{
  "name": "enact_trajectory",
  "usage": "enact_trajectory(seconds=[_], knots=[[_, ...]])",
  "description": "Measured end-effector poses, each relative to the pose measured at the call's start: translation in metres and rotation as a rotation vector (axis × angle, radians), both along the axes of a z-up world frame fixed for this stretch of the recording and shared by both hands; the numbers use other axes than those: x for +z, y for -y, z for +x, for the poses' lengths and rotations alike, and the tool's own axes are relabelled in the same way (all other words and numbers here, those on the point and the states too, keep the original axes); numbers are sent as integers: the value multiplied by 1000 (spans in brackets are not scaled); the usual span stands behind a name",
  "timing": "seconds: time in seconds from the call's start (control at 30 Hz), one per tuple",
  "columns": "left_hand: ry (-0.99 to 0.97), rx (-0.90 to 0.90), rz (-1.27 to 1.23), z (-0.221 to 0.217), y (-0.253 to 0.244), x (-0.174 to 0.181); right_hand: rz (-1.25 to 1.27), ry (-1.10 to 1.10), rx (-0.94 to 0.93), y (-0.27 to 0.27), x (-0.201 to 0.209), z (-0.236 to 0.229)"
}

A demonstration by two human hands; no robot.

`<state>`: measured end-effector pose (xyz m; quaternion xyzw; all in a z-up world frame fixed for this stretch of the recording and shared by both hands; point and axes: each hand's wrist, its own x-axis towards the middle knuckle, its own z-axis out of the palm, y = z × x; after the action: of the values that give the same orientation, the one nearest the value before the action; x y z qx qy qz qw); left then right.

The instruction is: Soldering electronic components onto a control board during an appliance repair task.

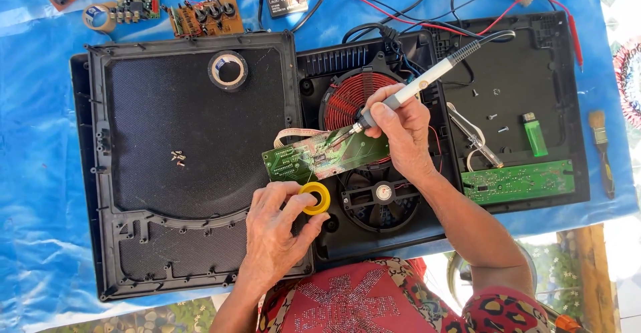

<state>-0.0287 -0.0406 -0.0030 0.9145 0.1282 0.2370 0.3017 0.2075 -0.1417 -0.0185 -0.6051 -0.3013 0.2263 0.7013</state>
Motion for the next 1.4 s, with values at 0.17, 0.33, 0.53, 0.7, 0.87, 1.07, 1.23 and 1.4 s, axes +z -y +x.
enact_trajectory(seconds=[0.17, 0.33, 0.53, 0.7, 0.87, 1.07, 1.23, 1.4], knots=[[4, -2, 12, 1, 0, 1, -12, 36, 0, 2, 2, -1], [7, -5, 9, 0, 0, 0, -32, 36, 32, 1, 5, -2], [4, 4, 15, -1, 0, -3, -53, 30, 36, 2, 5, 0], [10, 2, 19, -1, 0, -4, -33, 22, 35, 3, 6, 4], [8, -4, 11, -2, 0, -4, 90, -154, 122, 5, 7, 12], [-13, -20, 39, -2, 0, -3, 120, -215, 142, 9, 9, 19], [-3, -12, 33, -1, 1, 0, 96, -124, 158, 9, 13, 17], [-6, -4, 33, -1, 1, -1, 44, -10, 174, 8, 15, 13]])
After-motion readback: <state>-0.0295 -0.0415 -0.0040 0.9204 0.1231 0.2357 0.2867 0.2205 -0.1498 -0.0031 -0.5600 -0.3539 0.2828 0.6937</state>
